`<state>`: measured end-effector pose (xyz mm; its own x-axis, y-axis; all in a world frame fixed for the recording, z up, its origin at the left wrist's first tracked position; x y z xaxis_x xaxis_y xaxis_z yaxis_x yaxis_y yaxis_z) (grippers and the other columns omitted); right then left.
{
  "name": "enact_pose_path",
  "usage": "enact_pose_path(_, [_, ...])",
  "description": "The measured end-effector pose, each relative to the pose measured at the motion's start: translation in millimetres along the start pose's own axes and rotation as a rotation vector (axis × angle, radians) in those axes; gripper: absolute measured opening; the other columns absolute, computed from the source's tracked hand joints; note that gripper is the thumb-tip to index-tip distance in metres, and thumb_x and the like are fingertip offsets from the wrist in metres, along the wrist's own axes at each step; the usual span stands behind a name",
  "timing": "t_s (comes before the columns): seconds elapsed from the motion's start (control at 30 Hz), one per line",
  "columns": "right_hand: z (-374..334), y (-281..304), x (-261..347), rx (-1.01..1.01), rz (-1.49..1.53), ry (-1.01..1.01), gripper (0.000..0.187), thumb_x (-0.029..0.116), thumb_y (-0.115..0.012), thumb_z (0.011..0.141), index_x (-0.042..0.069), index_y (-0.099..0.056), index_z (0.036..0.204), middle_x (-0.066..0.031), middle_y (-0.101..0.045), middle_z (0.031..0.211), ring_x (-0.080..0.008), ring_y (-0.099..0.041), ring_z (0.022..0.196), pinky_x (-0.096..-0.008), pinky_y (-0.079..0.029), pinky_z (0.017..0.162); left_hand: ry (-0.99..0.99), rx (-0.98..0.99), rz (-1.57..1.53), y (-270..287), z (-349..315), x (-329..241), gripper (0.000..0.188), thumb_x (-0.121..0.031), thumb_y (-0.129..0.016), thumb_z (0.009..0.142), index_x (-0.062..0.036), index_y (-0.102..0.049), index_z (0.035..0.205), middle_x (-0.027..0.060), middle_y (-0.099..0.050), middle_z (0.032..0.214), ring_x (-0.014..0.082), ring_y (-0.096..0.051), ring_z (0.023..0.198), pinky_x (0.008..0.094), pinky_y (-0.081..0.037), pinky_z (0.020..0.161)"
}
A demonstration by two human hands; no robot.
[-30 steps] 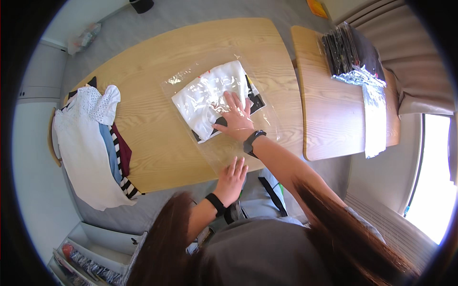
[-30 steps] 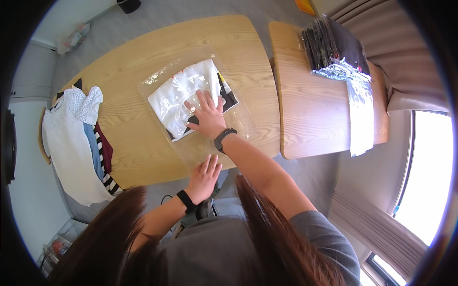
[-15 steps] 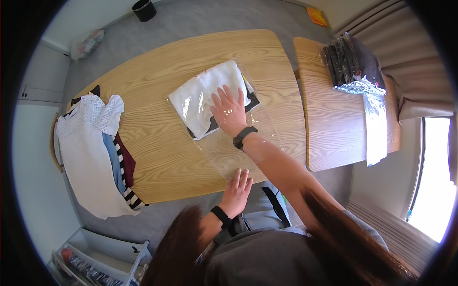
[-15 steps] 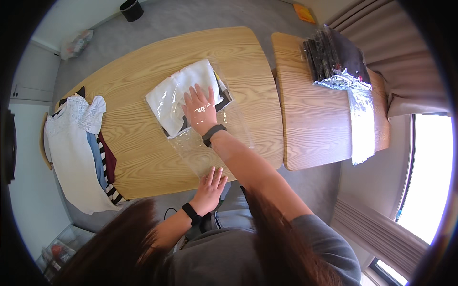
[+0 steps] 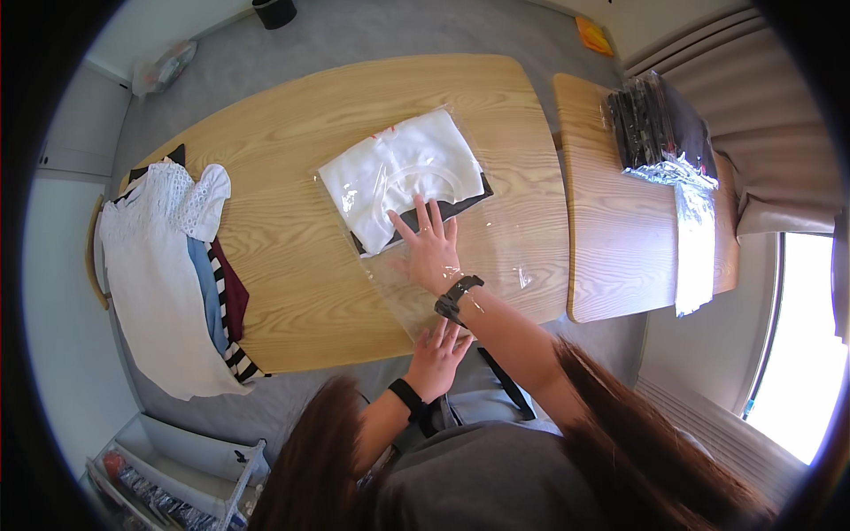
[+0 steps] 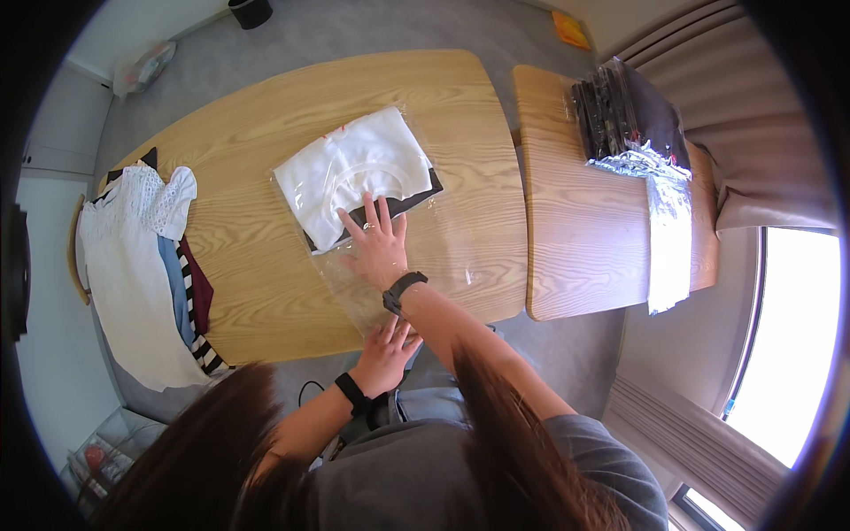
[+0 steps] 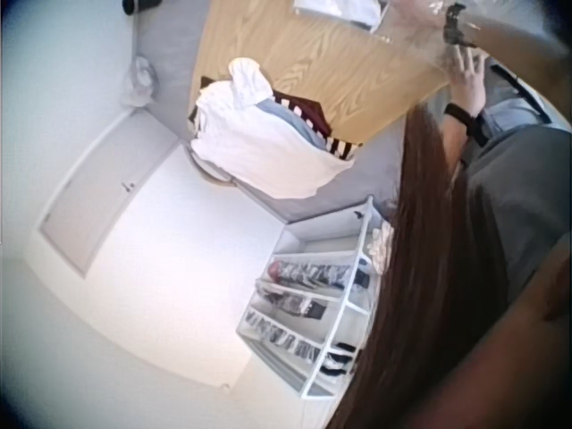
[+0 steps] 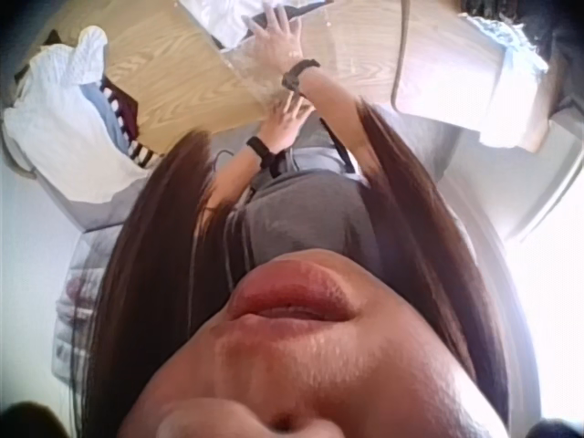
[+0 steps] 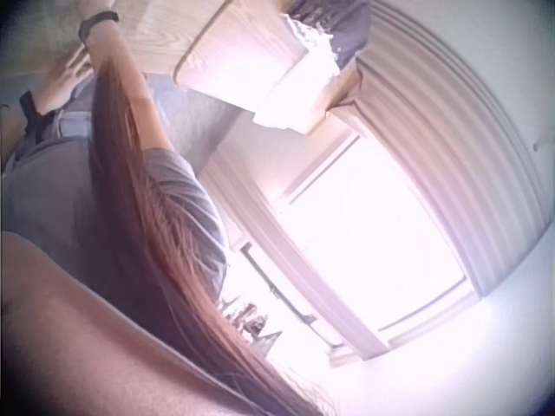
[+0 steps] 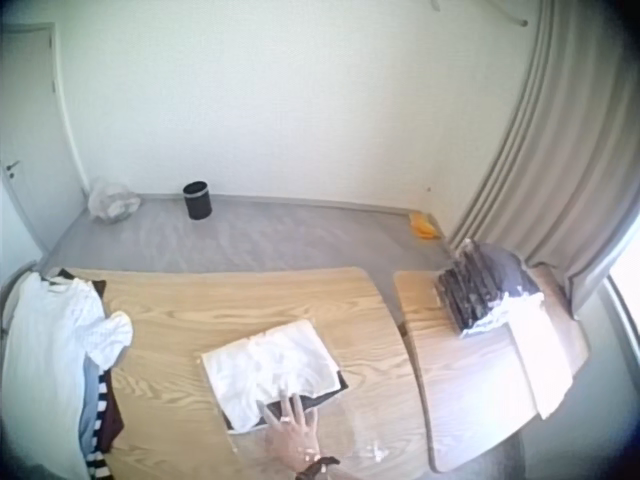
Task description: Folding clothes and putting them into plastic bags.
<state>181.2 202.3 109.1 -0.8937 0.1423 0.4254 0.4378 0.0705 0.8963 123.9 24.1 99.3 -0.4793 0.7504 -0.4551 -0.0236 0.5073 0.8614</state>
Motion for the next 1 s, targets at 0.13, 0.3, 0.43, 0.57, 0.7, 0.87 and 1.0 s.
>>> enact_pose_path(0.13, [11.6,-12.0,6.4,0.010,-0.112,-0.067,0.073,0.039,-0.064,0.079,0.032,-0.027,0.142,-0.0145,-0.011,0.151,-0.0359,-0.012,0.138,-0.0622,-0.023,0.102,0.007,0.050,-0.016,-5.4,-3.3,0.3,0.046,-0.017,-0.054,0.078,-0.0169,-0.054,0.125,0.0156,-0.037,0.137,0.0347,-0.025,0.133,0.0547,-0.033,0.097])
enact_pose_path(0.3, [11.0,-12.5,10.5,-0.010,-0.067,-0.098,0.070,0.033,-0.062,0.080,0.027,-0.028,0.142,-0.0165,-0.012,0.150,-0.0372,-0.014,0.138,-0.0602,-0.025,0.102,0.013,0.159,-0.058,-9.3,0.6,0.8,0.048,-0.016,-0.055,0.076,-0.0157,-0.054,0.124,0.0168,-0.039,0.135,0.0382,-0.026,0.131,0.0552,-0.034,0.095])
enact_pose_path(0.43, [-50.0,12.7,5.8,0.036,0.047,0.173,0.063,0.023,-0.058,0.080,0.010,-0.034,0.137,-0.0218,-0.023,0.145,-0.0392,-0.025,0.133,-0.0548,-0.028,0.102,-0.011,0.065,-0.108,11.5,-8.3,8.2,0.054,-0.016,-0.058,0.071,-0.0123,-0.054,0.124,0.0214,-0.040,0.134,0.0438,-0.032,0.125,0.0523,-0.037,0.096])
enact_pose_path(0.57, [-143.0,45.8,6.9,0.716,0.531,0.451,0.029,0.006,-0.063,0.080,0.005,-0.061,0.109,-0.0165,-0.062,0.108,-0.0269,-0.060,0.097,-0.0335,-0.047,0.086,-0.082,0.324,-0.448,42.4,-36.4,12.3,0.037,-0.015,-0.056,0.080,-0.0067,-0.059,0.116,0.0182,-0.052,0.125,0.0313,-0.051,0.113,0.0405,-0.043,0.093])
enact_pose_path(0.7, [-121.2,103.5,-105.2,0.319,0.829,-0.244,0.015,0.010,-0.057,0.087,0.000,-0.066,0.082,-0.0066,-0.064,0.072,-0.0103,-0.059,0.063,-0.0237,-0.047,0.059,0.421,-0.104,-0.889,88.2,-46.3,78.9,0.026,-0.026,-0.055,0.090,-0.0028,-0.061,0.100,0.0127,-0.063,0.085,0.0223,-0.060,0.074,0.0317,-0.048,0.069])
enact_pose_path(0.87, [-61.6,84.9,-185.3,-0.247,0.627,-0.288,0.035,0.028,-0.065,0.084,-0.003,-0.060,0.099,-0.0075,-0.064,0.081,-0.0118,-0.056,0.068,-0.0270,-0.047,0.062,0.784,-0.510,-0.761,53.2,-52.8,204.8,0.030,-0.031,-0.057,0.089,-0.0009,-0.057,0.086,0.0068,-0.060,0.074,0.0158,-0.057,0.065,0.0287,-0.046,0.061])
enact_pose_path(1.0, [-45.2,35.2,-206.0,-0.163,1.139,-0.620,0.038,0.030,-0.065,0.084,-0.003,-0.057,0.102,-0.0062,-0.063,0.084,-0.0111,-0.055,0.067,-0.0247,-0.045,0.060,0.969,-0.468,-1.134,49.9,-27.5,201.4,0.028,-0.033,-0.056,0.090,-0.0063,-0.055,0.083,-0.0007,-0.055,0.069,0.0071,-0.051,0.058,0.0220,-0.039,0.050])
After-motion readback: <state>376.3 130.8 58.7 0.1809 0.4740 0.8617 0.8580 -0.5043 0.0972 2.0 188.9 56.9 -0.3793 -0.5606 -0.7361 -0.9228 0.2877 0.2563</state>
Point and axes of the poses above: each hand's wrist, its own z-axis towards the middle knuckle, its own y-axis out of the back of the hand, x = y × z, the point moved 9 cm from there along z, towards the middle knuckle
